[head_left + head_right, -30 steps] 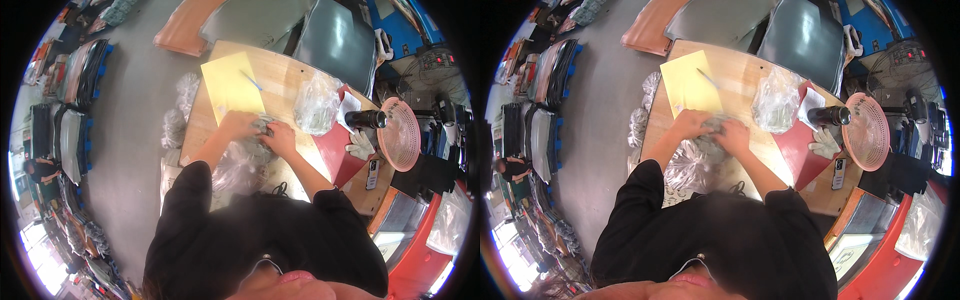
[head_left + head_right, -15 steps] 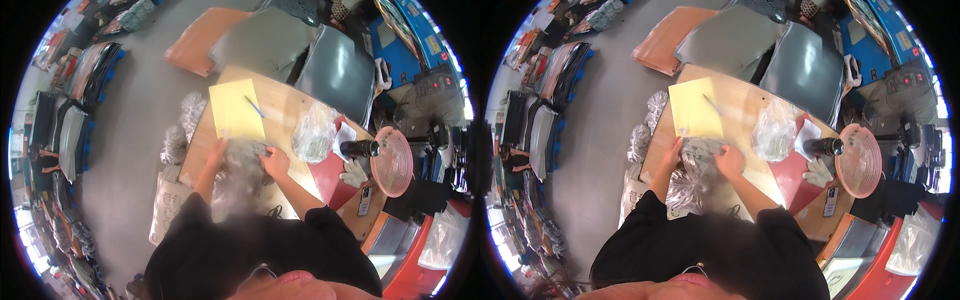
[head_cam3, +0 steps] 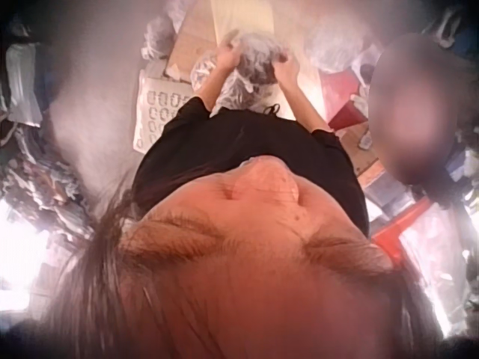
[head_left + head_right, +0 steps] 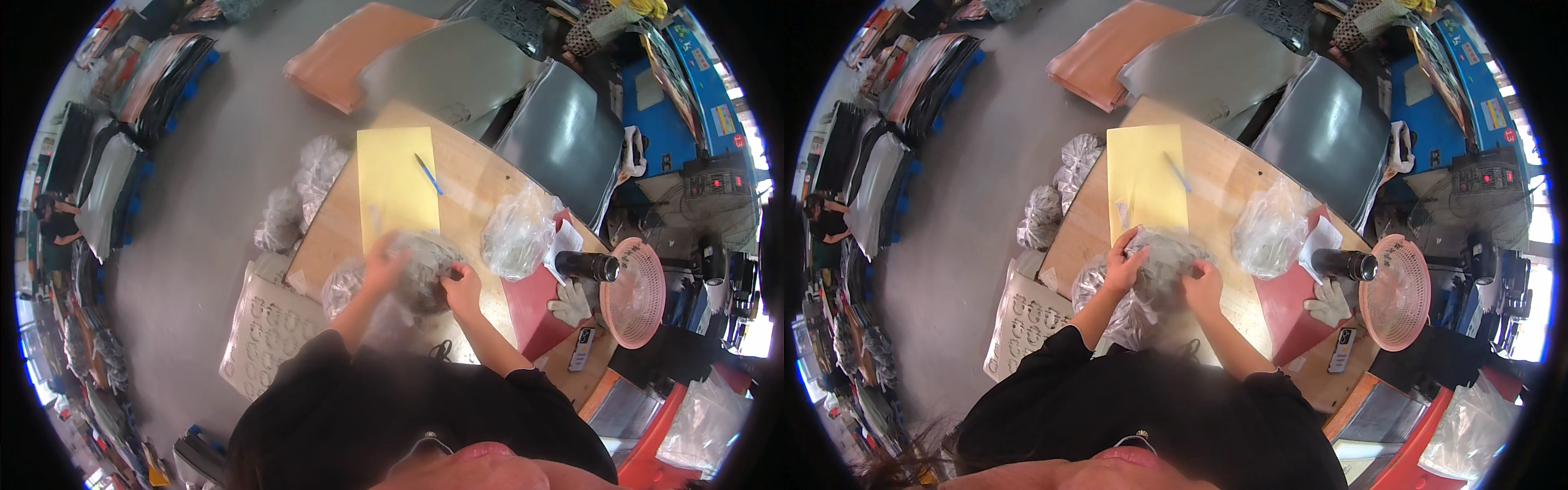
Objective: The person gathers small gray items into plastic bags, ties the bags shut, and writes on a label with a blue pen. They then place the labeled bags into a metal tray and move to a red machine to place items into molds.
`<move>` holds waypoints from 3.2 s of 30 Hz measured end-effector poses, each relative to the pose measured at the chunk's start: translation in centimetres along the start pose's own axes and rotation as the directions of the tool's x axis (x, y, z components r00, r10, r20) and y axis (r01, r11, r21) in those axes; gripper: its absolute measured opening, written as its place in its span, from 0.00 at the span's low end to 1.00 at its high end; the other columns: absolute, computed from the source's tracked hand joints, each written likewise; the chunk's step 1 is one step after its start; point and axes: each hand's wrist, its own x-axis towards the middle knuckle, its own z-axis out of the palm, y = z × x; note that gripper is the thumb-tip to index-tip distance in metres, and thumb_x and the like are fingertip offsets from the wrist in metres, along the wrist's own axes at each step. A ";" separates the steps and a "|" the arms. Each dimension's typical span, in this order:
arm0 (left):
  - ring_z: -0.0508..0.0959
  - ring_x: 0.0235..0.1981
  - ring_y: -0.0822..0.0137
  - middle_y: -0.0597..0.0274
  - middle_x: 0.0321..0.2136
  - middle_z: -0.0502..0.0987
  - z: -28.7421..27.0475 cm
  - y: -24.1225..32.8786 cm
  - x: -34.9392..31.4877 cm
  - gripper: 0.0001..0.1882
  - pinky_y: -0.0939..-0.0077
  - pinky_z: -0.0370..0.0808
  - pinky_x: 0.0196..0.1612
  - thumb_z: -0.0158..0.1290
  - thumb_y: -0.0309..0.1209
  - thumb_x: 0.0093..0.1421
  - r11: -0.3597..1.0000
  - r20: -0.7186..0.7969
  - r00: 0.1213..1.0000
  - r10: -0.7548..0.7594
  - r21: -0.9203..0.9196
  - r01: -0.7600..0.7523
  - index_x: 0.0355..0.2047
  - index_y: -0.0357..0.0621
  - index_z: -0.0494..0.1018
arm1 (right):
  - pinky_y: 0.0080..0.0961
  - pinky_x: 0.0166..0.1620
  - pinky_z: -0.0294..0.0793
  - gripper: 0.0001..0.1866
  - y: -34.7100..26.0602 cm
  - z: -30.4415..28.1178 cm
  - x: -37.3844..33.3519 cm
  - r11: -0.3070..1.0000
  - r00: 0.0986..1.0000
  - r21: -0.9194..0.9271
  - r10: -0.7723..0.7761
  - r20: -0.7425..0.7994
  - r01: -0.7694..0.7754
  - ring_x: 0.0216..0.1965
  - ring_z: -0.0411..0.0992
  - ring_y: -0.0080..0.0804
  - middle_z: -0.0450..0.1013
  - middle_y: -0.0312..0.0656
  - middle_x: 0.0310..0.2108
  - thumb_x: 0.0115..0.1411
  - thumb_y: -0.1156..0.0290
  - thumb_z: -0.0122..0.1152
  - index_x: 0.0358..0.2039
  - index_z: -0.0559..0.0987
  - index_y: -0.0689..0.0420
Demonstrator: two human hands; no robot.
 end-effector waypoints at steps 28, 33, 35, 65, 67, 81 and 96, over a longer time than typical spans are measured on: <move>0.75 0.33 0.63 0.53 0.35 0.78 1.6 1.8 2.7 0.30 0.71 0.72 0.40 0.60 0.47 0.55 0.957 -0.230 0.934 -0.274 -0.157 0.242 0.50 0.37 0.74 | 0.27 0.48 0.71 0.23 -2.2 -0.2 0.8 0.991 0.990 -0.010 -0.136 0.033 0.137 0.44 0.75 0.38 0.76 0.52 0.41 0.50 0.69 0.67 0.46 0.76 0.68; 0.76 0.32 0.64 0.55 0.34 0.78 1.1 0.7 6.9 0.31 0.70 0.73 0.39 0.59 0.49 0.55 0.904 -0.203 0.894 -0.399 -0.252 0.346 0.49 0.36 0.74 | 0.32 0.44 0.72 0.23 -3.0 -1.8 4.2 0.932 0.955 -0.248 -0.219 0.199 0.266 0.41 0.75 0.42 0.77 0.51 0.37 0.50 0.58 0.67 0.40 0.80 0.64; 0.76 0.34 0.65 0.55 0.35 0.78 1.1 0.6 7.7 0.30 0.70 0.72 0.40 0.59 0.50 0.55 0.862 -0.161 0.871 -0.464 -0.308 0.402 0.48 0.36 0.74 | 0.36 0.41 0.71 0.24 -3.6 -1.9 5.5 0.928 0.948 -0.253 -0.213 0.238 0.272 0.39 0.75 0.44 0.77 0.47 0.34 0.49 0.51 0.65 0.33 0.81 0.61; 0.78 0.43 0.59 0.46 0.42 0.78 1.0 3.1 4.3 0.31 0.69 0.71 0.48 0.56 0.50 0.57 0.903 -0.261 0.881 -0.394 -0.289 0.318 0.49 0.34 0.73 | 0.28 0.43 0.73 0.18 -3.3 1.0 5.3 0.991 0.983 -0.063 -0.109 0.147 0.119 0.37 0.76 0.34 0.78 0.48 0.35 0.52 0.70 0.66 0.41 0.78 0.67; 0.78 0.43 0.59 0.46 0.42 0.78 0.8 2.8 4.9 0.32 0.68 0.71 0.48 0.56 0.52 0.57 0.923 -0.299 0.879 -0.371 -0.220 0.315 0.50 0.34 0.73 | 0.28 0.42 0.73 0.18 -3.8 1.1 5.6 0.993 0.985 -0.073 -0.077 0.158 0.089 0.37 0.76 0.35 0.78 0.48 0.34 0.52 0.69 0.66 0.40 0.78 0.67; 0.71 0.51 0.64 0.55 0.50 0.72 -1.4 -2.4 5.9 0.33 0.72 0.65 0.56 0.52 0.46 0.62 0.885 -0.023 0.949 -0.314 -0.369 0.284 0.59 0.36 0.62 | 0.34 0.54 0.68 0.33 -3.5 -0.4 8.9 0.743 0.826 -0.392 -0.385 0.412 0.542 0.52 0.70 0.49 0.71 0.55 0.51 0.55 0.54 0.62 0.55 0.70 0.63; 0.74 0.49 0.57 0.53 0.50 0.72 -1.7 -2.6 6.6 0.31 0.58 0.71 0.53 0.49 0.50 0.62 0.754 0.266 0.924 -0.273 -0.537 0.378 0.58 0.42 0.61 | 0.45 0.38 0.71 0.22 -5.6 0.7 5.9 0.631 0.874 -0.605 -0.343 0.343 0.485 0.34 0.75 0.52 0.76 0.52 0.28 0.57 0.49 0.56 0.26 0.78 0.59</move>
